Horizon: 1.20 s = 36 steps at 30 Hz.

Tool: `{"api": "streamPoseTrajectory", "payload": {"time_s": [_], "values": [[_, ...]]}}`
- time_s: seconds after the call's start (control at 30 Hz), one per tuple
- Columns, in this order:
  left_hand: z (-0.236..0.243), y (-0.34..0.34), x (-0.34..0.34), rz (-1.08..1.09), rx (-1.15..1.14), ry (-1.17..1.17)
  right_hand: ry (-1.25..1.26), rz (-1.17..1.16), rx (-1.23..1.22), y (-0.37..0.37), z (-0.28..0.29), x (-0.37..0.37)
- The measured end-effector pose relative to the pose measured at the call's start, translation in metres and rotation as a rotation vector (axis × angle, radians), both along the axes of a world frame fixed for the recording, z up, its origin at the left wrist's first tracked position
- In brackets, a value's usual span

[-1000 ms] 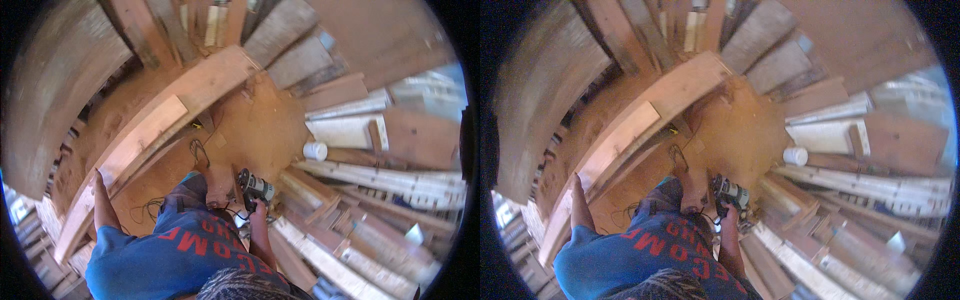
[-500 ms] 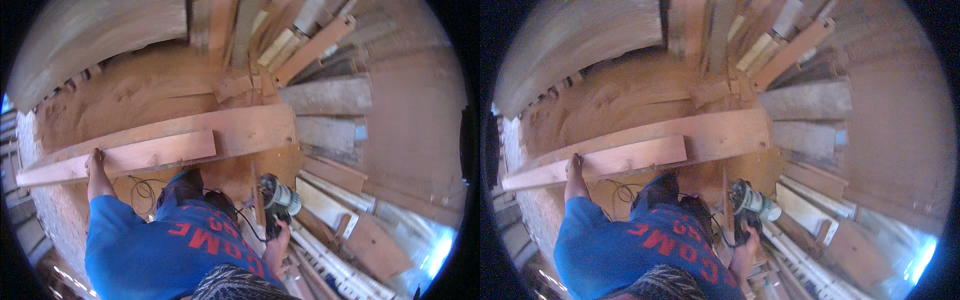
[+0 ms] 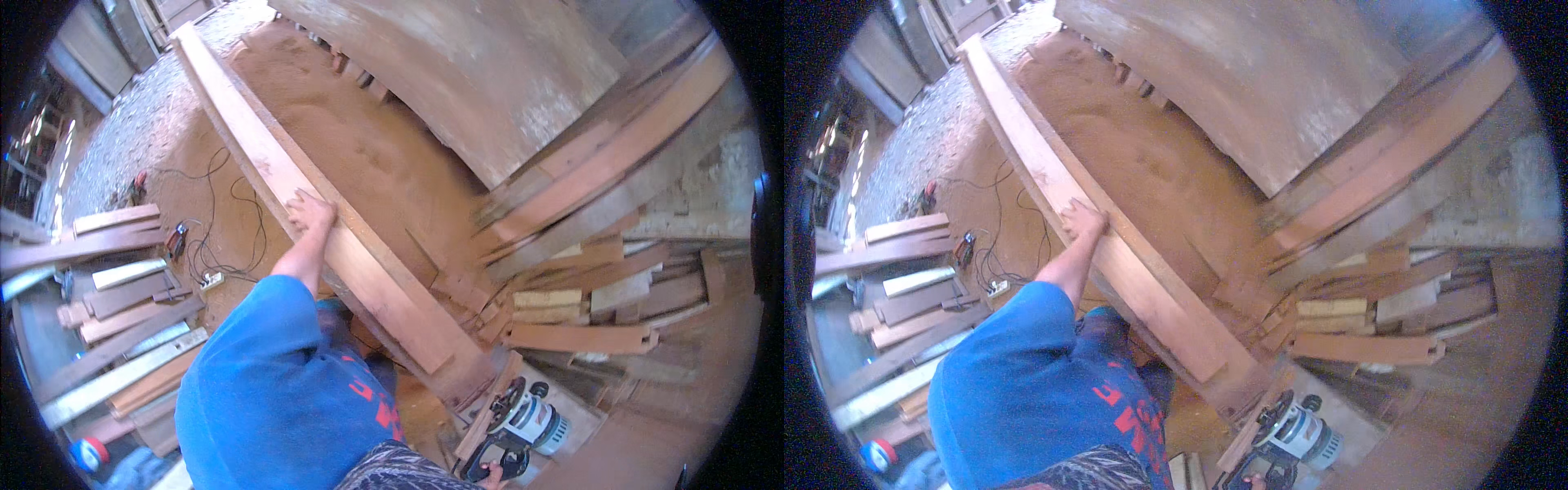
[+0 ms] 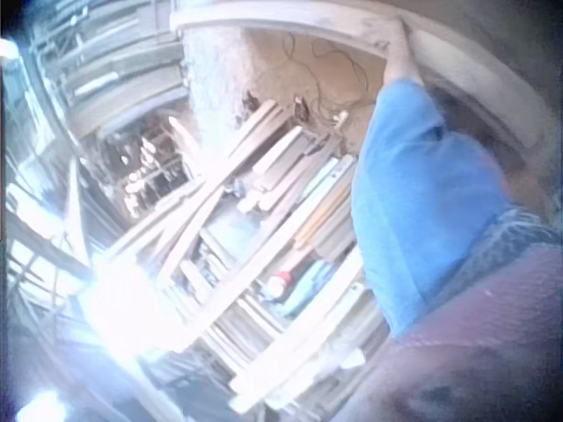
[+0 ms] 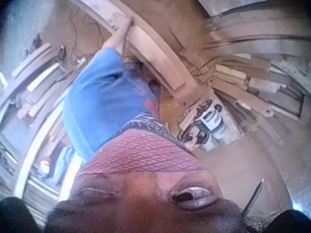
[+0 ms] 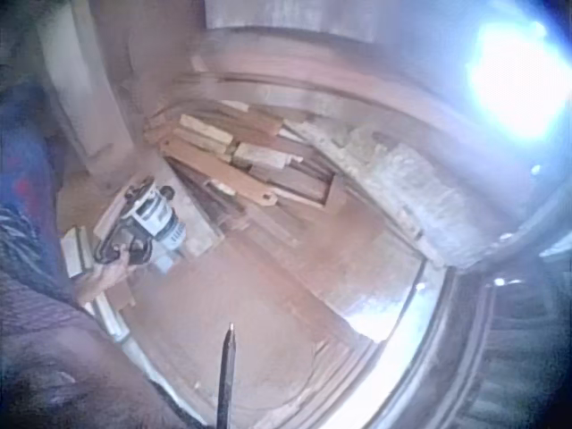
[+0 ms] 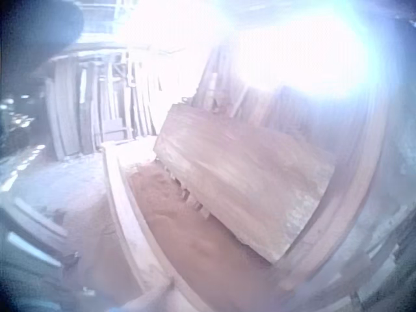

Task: The person uses a handheld router to shape the edge of a long wooden plank, then moves the board and repeats the process on another section.

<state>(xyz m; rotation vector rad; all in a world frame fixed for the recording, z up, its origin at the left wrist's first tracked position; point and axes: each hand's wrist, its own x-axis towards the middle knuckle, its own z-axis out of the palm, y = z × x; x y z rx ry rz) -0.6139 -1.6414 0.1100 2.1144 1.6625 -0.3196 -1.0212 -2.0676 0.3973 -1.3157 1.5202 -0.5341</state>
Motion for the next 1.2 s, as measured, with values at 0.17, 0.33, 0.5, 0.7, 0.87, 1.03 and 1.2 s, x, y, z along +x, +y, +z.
{"api": "streamPoseTrajectory", "payload": {"time_s": [0.17, 0.33, 0.5, 0.7, 0.87, 1.03, 1.2], "values": [[-0.009, -0.09, -0.059, -0.042, 0.041, -0.084, -0.14, 0.313, 0.073, -0.07, -0.037, 0.038], [-0.008, -0.166, -0.091, -0.048, -0.043, -0.073, -0.159, 0.519, 0.046, -0.115, -0.074, 0.058], [-0.011, -0.188, -0.096, -0.089, -0.014, -0.092, -0.107, 0.561, 0.076, -0.136, -0.087, 0.058], [-0.008, -0.162, -0.073, -0.104, 0.028, -0.129, -0.14, 0.553, 0.106, -0.121, -0.074, 0.074], [-0.007, -0.15, -0.061, -0.096, 0.036, -0.053, -0.13, 0.548, 0.106, -0.095, -0.054, 0.095], [-0.013, -0.152, -0.068, -0.109, 0.058, -0.129, -0.124, 0.577, 0.123, -0.075, -0.053, 0.127], [-0.002, -0.159, -0.081, -0.11, -0.091, -0.13, -0.094, 0.597, 0.078, -0.044, -0.043, 0.165]]}}
